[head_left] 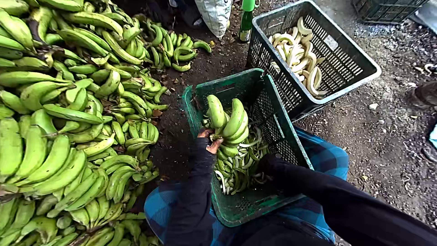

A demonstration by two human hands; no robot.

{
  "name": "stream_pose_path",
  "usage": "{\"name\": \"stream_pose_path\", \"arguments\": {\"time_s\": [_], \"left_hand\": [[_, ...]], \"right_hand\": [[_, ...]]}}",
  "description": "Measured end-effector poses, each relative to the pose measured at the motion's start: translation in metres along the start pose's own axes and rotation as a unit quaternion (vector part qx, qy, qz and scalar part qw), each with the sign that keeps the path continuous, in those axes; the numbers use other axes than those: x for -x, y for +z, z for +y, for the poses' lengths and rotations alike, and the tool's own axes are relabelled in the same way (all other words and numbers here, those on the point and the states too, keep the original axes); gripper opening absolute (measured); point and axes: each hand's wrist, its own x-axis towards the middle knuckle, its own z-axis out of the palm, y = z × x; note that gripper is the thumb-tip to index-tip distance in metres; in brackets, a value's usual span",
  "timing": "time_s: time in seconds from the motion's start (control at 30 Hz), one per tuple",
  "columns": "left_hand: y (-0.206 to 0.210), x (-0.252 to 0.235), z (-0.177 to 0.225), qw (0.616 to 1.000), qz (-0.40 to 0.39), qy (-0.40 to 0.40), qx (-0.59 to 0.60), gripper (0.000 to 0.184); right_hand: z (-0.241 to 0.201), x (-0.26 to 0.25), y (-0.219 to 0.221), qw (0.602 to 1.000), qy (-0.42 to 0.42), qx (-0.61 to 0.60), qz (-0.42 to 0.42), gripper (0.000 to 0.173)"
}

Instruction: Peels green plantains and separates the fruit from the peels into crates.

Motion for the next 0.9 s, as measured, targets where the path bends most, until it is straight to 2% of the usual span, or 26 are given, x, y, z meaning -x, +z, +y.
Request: {"name": "stream_pose_path", "arguments": {"time_s": [0.13, 0.23, 0.37, 0.43, 0.5, 0.6, 0.63, 0.67, 0.7, 0.73, 0.77, 0.8, 0.9], "left_hand": [[0.002, 0.005, -0.009, 0.997, 0.025, -0.023, 0.063, 0.031], [0.001, 0.003, -0.020, 1.000, 0.002, 0.002, 0.007, 0.033], [0.005, -0.019, -0.006, 0.994, -0.043, -0.100, -0.026, 0.030], [0.012, -0.032, 0.007, 0.985, -0.050, -0.142, -0.083, 0.034], [0.026, -0.047, 0.010, 0.975, -0.056, -0.161, -0.144, 0.041], [0.051, -0.073, -0.004, 0.955, -0.069, -0.184, -0.223, 0.046], [0.059, -0.083, -0.013, 0.947, -0.077, -0.209, -0.233, 0.047], [0.068, -0.092, -0.027, 0.938, -0.090, -0.238, -0.235, 0.047], [0.076, -0.097, -0.043, 0.931, -0.102, -0.261, -0.234, 0.048], [0.082, -0.100, -0.058, 0.927, -0.111, -0.276, -0.230, 0.049], [0.084, -0.103, -0.065, 0.923, -0.120, -0.286, -0.229, 0.050], [0.082, -0.106, -0.065, 0.922, -0.125, -0.287, -0.228, 0.050], [0.081, -0.104, -0.065, 0.929, -0.100, -0.277, -0.222, 0.050]], "right_hand": [[-0.006, -0.015, -0.044, 0.998, -0.003, 0.018, 0.057, 0.029], [-0.007, -0.021, -0.086, 0.983, 0.044, -0.115, 0.138, 0.036], [-0.006, -0.017, -0.125, 0.933, 0.082, -0.292, 0.193, 0.047], [0.004, -0.008, -0.110, 0.945, 0.058, -0.251, 0.203, 0.047], [0.015, 0.014, -0.079, 0.951, 0.017, -0.221, 0.216, 0.040], [0.026, 0.025, -0.046, 0.927, 0.005, -0.314, 0.204, 0.045], [0.027, 0.020, -0.045, 0.893, 0.025, -0.403, 0.199, 0.047], [0.028, 0.010, -0.044, 0.831, 0.036, -0.512, 0.216, 0.047], [0.030, 0.004, -0.043, 0.790, 0.034, -0.563, 0.241, 0.047], [0.032, 0.003, -0.044, 0.773, 0.018, -0.578, 0.260, 0.048], [0.032, 0.004, -0.048, 0.771, -0.005, -0.576, 0.273, 0.049], [0.031, 0.009, -0.056, 0.786, -0.013, -0.555, 0.272, 0.049], [0.017, 0.001, -0.074, 0.823, 0.010, -0.497, 0.275, 0.051]]}}
